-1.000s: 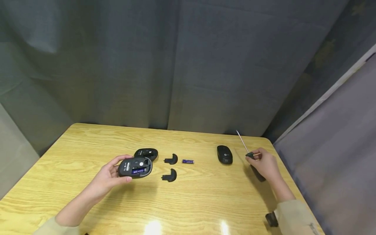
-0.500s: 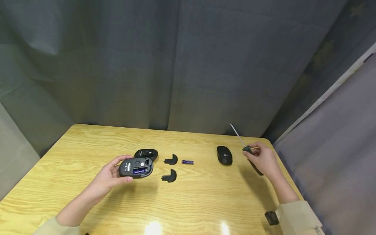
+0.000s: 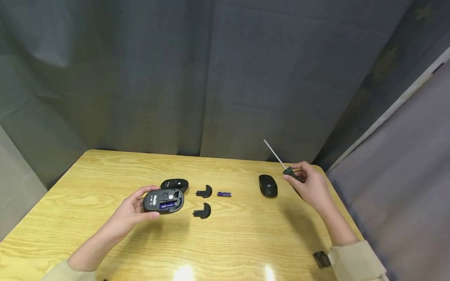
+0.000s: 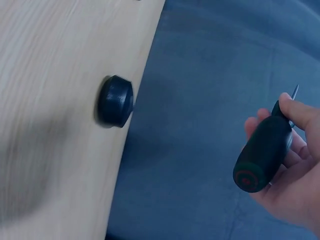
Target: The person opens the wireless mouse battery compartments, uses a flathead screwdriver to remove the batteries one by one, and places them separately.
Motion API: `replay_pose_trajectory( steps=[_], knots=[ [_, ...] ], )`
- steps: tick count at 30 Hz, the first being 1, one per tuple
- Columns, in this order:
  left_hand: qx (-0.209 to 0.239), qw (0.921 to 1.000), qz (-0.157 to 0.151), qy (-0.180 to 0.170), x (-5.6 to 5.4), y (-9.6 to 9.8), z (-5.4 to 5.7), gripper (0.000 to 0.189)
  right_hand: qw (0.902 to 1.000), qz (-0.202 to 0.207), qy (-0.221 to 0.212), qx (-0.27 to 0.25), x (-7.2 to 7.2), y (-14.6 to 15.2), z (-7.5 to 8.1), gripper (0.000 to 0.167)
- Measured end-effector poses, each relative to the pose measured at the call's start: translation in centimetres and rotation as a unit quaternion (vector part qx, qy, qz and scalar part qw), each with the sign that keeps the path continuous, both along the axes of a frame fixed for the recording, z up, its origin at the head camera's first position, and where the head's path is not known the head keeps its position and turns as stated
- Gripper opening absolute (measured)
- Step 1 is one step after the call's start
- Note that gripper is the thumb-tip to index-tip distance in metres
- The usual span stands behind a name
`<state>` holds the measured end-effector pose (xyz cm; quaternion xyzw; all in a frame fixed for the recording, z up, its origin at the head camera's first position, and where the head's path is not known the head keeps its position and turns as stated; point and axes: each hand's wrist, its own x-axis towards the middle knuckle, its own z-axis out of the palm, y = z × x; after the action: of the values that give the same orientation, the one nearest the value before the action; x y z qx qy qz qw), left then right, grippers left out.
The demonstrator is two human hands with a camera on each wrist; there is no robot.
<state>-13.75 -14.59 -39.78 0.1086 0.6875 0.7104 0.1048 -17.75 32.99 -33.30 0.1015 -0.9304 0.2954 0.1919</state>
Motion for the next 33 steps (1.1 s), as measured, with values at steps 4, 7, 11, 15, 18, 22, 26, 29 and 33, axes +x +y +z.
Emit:
replay_pose_trajectory(
  steps=[4, 7, 11, 15, 18, 22, 26, 29, 33],
  knots=[
    [-0.007, 1.0, 0.005, -0.002, 0.0, 0.1, 0.1, 0.077, 0.9997, 0.017, 0.019, -0.002, 0.4, -1.1, 0.6, 0.028],
    [-0.007, 0.9999, 0.006, -0.005, 0.1, 0.3, 0.2, 0.076, 0.9993, 0.021, 0.032, 0.004, 0.7, -1.7, 1.0, 0.028],
    [0.0, 1.0, 0.004, -0.004, 0.2, 0.5, 0.4, 0.076, 0.9985, 0.025, 0.047, 0.012, 1.1, -2.5, 1.5, 0.03],
    [0.007, 1.0, 0.002, -0.006, 0.1, 0.7, 0.5, 0.077, 0.997, 0.034, 0.067, 0.016, 1.4, -3.4, 1.8, 0.031],
    [0.007, 0.9999, 0.005, -0.011, 0.0, 0.7, 0.6, 0.078, 0.9949, 0.049, 0.086, 0.018, 1.7, -4.1, 2.0, 0.031],
    [0.012, 0.9999, 0.004, -0.009, -0.1, 0.9, 0.6, 0.077, 0.9908, 0.068, 0.113, 0.029, 2.1, -5.0, 2.3, 0.036],
    [0.021, 0.9998, -0.003, 0.001, -0.1, 1.1, 0.6, 0.076, 0.9856, 0.086, 0.137, 0.05, 2.6, -5.8, 2.5, 0.04],
    [0.025, 0.9996, -0.009, 0.011, -0.1, 1.3, 0.7, 0.075, 0.9837, 0.096, 0.14, 0.059, 2.9, -6.3, 2.7, 0.041],
    [0.024, 0.9995, -0.01, 0.02, -0.1, 1.5, 1.0, 0.074, 0.9825, 0.109, 0.137, 0.064, 3.3, -6.8, 2.8, 0.042]
  ],
)
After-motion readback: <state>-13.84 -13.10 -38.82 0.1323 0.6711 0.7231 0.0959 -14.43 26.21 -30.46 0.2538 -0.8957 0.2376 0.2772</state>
